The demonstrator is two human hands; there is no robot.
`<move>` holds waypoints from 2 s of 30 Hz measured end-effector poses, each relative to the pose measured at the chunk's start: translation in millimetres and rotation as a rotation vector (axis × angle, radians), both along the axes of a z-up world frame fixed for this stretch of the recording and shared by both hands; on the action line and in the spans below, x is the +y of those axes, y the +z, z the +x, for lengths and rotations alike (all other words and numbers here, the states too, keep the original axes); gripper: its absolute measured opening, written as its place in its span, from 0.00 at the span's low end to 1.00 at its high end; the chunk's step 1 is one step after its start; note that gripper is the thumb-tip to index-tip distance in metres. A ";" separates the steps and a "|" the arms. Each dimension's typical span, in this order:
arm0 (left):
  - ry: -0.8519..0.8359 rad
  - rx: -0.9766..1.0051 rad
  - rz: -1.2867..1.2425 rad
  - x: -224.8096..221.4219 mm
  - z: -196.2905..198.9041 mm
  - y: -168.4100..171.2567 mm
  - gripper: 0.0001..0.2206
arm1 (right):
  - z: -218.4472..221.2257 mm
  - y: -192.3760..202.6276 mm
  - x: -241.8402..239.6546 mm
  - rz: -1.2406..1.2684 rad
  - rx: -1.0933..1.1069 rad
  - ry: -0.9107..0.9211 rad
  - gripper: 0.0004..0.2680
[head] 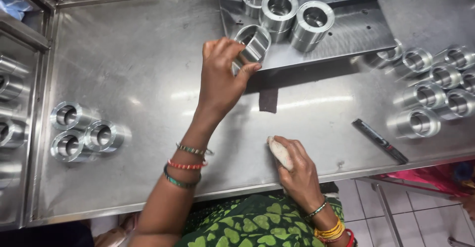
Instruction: Inspecting cylindrical metal parts, wiping them with a cloth, sanding edges with a small block, and marking them with a pen.
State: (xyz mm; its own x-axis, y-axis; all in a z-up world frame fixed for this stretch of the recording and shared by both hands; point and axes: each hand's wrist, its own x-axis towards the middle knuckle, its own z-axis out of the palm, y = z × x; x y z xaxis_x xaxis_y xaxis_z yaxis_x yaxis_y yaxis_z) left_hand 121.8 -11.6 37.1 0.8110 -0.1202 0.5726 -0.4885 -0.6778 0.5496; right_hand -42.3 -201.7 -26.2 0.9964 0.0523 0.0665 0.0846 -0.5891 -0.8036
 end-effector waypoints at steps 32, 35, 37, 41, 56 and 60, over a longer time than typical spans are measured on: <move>-0.830 0.796 -0.350 3.2 -76.4 -91.0 0.13 | 45.4 -16.7 -8.5 0.882 0.589 -0.164 0.12; -0.871 0.762 -0.356 3.1 -76.8 -95.0 0.14 | 39.9 -15.3 -7.5 0.803 0.534 -0.131 0.12; -0.903 0.757 -0.362 2.7 -77.9 -94.4 0.15 | 35.5 -3.6 0.4 0.727 0.411 -0.093 0.15; -0.907 0.977 -0.475 3.3 -81.9 -91.5 0.17 | 29.3 7.2 10.8 0.190 -0.040 -0.067 0.20; -0.918 0.913 -0.508 3.4 -80.3 -85.7 0.16 | 28.9 -6.7 6.8 0.590 0.198 -0.142 0.17; -0.871 1.030 -0.585 3.0 -80.2 -94.5 0.15 | 30.4 -16.3 6.3 0.630 0.224 -0.213 0.14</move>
State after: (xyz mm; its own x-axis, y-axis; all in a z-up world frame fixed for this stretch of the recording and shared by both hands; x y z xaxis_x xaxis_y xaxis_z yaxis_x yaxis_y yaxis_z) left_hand 41.6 -8.5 -57.3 0.6764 -0.7338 -0.0629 0.1517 0.0553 0.9869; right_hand -11.9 -195.4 -42.6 0.9739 -0.1272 -0.1880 -0.1883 0.0093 -0.9821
